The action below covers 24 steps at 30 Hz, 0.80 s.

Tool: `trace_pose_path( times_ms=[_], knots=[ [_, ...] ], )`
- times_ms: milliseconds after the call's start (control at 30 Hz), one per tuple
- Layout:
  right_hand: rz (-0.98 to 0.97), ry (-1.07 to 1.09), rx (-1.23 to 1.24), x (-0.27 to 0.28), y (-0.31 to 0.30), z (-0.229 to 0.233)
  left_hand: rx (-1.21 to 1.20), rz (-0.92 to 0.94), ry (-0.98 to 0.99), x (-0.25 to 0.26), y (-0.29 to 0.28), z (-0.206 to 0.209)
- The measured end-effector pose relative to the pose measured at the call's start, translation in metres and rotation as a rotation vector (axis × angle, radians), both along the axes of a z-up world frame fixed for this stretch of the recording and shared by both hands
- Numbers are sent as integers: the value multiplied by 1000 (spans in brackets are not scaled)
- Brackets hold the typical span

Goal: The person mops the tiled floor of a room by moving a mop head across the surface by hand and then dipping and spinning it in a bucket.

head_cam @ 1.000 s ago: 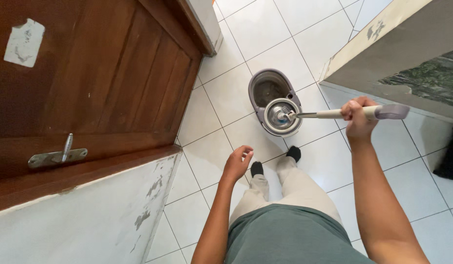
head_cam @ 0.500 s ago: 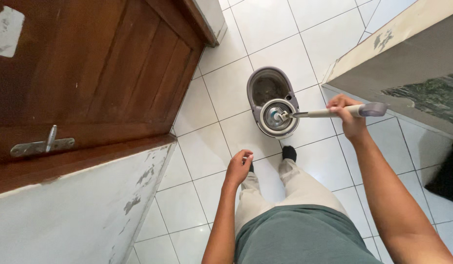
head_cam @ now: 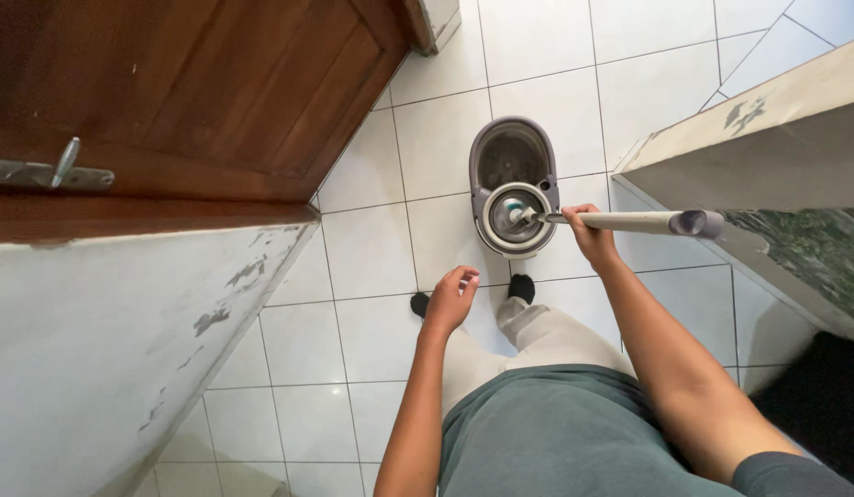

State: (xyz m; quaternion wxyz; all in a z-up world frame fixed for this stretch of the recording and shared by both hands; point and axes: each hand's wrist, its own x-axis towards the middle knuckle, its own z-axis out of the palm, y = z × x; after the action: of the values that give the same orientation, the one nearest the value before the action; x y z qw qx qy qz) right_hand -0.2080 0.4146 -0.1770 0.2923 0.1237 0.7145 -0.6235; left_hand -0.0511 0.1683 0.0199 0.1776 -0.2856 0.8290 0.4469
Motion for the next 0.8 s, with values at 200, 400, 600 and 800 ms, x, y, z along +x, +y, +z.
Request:
trace_pose_path(
  times_ms=[200, 400, 600, 800],
  knots=[
    [126, 282, -106, -9, 6, -15, -13, 41, 8, 20, -1, -1],
    [380, 253, 259, -12, 3, -5, -29, 94, 37, 34, -8, -5],
    [232, 98, 97, -11, -8, -20, -38, 145, 49, 48, -7, -2],
    [75, 245, -63, -14, -13, 5, 9, 240, 119, 67, -2, -12]
  ],
)
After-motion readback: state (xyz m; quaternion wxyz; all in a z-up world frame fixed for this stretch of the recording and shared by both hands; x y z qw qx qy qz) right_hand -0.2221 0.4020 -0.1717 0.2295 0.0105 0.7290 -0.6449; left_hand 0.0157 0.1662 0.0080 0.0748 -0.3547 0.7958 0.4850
